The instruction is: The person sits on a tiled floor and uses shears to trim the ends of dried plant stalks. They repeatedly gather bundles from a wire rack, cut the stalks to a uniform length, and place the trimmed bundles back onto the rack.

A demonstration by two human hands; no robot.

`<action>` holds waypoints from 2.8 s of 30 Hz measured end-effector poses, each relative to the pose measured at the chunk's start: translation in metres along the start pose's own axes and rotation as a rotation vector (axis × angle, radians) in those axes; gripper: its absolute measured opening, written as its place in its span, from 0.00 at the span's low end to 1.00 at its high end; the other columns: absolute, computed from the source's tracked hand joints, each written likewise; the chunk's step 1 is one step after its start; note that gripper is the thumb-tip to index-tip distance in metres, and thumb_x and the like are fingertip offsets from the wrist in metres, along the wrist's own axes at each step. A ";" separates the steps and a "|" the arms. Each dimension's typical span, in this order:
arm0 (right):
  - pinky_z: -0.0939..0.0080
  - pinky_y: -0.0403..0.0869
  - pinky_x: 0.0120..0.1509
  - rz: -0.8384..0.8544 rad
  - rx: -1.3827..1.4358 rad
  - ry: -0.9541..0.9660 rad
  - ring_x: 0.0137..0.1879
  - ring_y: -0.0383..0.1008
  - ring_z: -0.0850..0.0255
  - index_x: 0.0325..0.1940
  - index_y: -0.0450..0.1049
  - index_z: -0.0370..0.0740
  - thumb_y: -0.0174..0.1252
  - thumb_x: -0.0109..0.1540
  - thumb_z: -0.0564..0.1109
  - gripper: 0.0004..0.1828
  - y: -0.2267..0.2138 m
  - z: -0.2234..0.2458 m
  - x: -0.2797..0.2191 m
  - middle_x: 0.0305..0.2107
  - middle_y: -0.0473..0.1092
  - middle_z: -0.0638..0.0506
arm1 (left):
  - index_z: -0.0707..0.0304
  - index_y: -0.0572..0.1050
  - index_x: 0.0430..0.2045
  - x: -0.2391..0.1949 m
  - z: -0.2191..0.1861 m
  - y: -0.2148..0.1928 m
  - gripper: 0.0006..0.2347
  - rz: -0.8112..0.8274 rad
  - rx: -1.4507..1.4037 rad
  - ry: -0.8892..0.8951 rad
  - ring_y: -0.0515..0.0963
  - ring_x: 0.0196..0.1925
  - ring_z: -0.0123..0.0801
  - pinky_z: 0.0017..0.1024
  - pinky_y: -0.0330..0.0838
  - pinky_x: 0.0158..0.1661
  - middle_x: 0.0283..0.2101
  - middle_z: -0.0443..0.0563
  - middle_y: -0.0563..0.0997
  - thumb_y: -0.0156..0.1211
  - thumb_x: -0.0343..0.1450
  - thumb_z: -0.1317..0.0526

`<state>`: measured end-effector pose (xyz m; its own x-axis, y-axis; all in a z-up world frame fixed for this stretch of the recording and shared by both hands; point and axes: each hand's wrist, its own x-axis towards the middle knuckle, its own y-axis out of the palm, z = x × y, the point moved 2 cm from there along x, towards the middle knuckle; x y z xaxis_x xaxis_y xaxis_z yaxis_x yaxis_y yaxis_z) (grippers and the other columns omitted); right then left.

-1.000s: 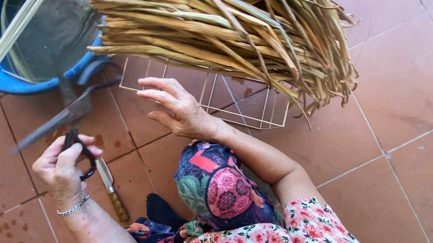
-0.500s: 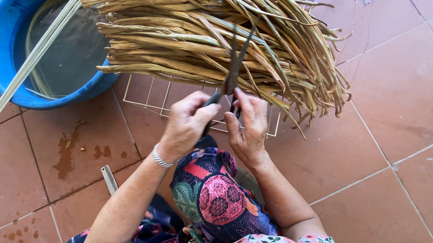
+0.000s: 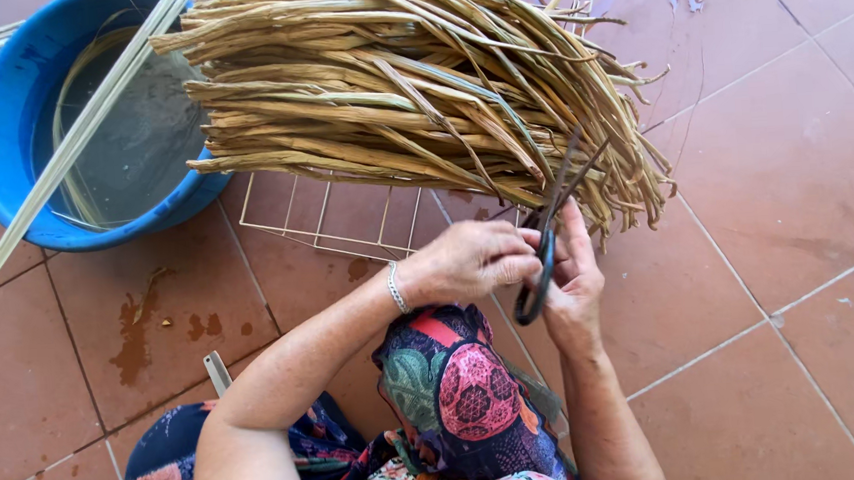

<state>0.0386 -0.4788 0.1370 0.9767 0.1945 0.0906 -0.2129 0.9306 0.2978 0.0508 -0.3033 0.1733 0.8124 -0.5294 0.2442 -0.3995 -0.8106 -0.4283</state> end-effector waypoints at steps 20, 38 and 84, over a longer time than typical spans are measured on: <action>0.61 0.71 0.48 -0.034 -0.136 -0.027 0.44 0.70 0.59 0.74 0.57 0.29 0.59 0.65 0.41 0.35 -0.071 0.010 -0.015 0.43 0.69 0.43 | 0.65 0.80 0.38 0.039 0.023 0.035 0.06 -0.102 0.068 -0.017 0.83 0.40 0.45 0.35 0.77 0.42 0.36 0.56 0.82 0.65 0.71 0.63; 0.74 0.66 0.42 0.069 0.064 0.025 0.40 0.65 0.69 0.79 0.58 0.34 0.63 0.65 0.55 0.42 -0.089 -0.030 -0.069 0.37 0.67 0.54 | 0.57 0.77 0.37 0.025 0.032 -0.059 0.08 -0.273 1.202 0.202 0.70 0.56 0.40 0.40 0.63 0.55 0.48 0.53 0.74 0.62 0.66 0.62; 0.68 0.71 0.34 -0.126 -0.725 -0.132 0.30 0.70 0.71 0.64 0.72 0.35 0.57 0.67 0.60 0.30 -0.038 -0.005 0.068 0.23 0.70 0.57 | 0.64 0.71 0.30 0.134 0.078 -0.077 0.10 -0.534 0.181 0.073 0.81 0.32 0.33 0.30 0.77 0.35 0.29 0.50 0.79 0.71 0.66 0.70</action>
<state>0.1134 -0.4997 0.1267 0.9715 0.0769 0.2240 0.0154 0.9233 -0.3838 0.2233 -0.2927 0.1711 0.8477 -0.0793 0.5245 0.1426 -0.9183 -0.3693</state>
